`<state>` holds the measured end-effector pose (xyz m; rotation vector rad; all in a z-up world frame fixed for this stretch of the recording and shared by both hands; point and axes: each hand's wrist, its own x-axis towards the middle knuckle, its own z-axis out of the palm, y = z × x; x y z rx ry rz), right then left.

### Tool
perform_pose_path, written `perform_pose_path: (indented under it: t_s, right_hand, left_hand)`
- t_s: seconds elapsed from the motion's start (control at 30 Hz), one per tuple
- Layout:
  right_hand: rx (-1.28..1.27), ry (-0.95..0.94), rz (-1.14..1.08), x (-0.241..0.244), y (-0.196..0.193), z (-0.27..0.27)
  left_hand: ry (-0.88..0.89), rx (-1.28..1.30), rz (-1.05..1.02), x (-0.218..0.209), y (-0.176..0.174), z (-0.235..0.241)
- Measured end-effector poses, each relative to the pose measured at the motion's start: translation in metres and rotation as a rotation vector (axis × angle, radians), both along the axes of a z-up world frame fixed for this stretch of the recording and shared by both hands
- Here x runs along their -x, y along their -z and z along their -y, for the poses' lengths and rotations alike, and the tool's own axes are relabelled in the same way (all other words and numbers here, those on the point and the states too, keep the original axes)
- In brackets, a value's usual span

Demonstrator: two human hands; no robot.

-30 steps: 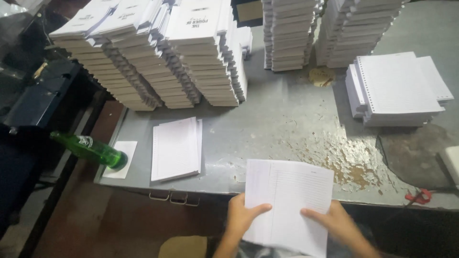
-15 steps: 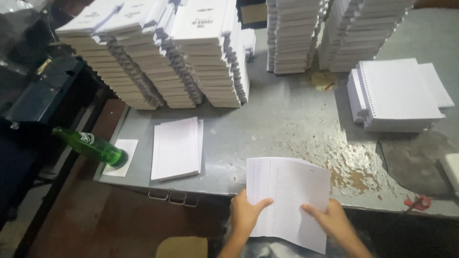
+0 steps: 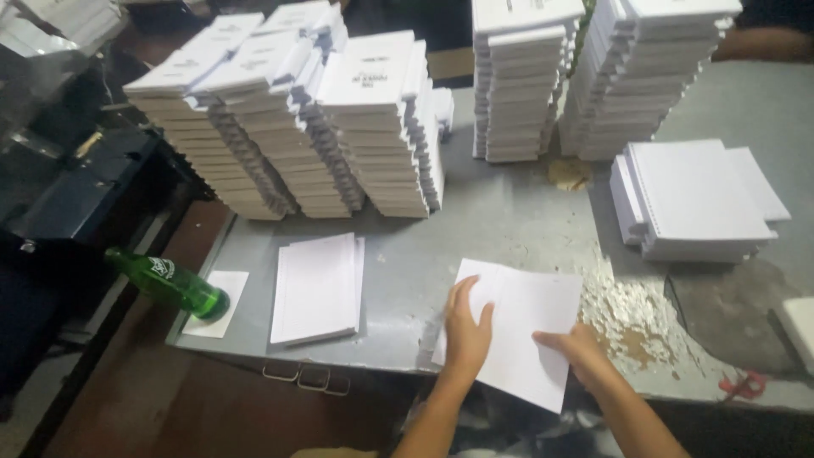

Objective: Counting and inspecting stacks of printed paper sheets on a production table and recording data on a laptop.

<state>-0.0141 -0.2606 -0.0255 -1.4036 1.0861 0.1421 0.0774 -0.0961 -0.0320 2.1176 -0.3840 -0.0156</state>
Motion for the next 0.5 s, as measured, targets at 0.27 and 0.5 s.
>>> perform_pose_path:
  t_s: [0.27,0.5]
  right_hand:
    - [0.222,-0.062,0.088,-0.003,0.005,-0.003]
    - [0.649,-0.222,0.041,0.012,0.03,0.008]
  left_hand:
    - [0.307,0.679,-0.415,0.008,0.052,0.03]
    - [0.283,0.703,-0.453,0.001,0.046,0.029]
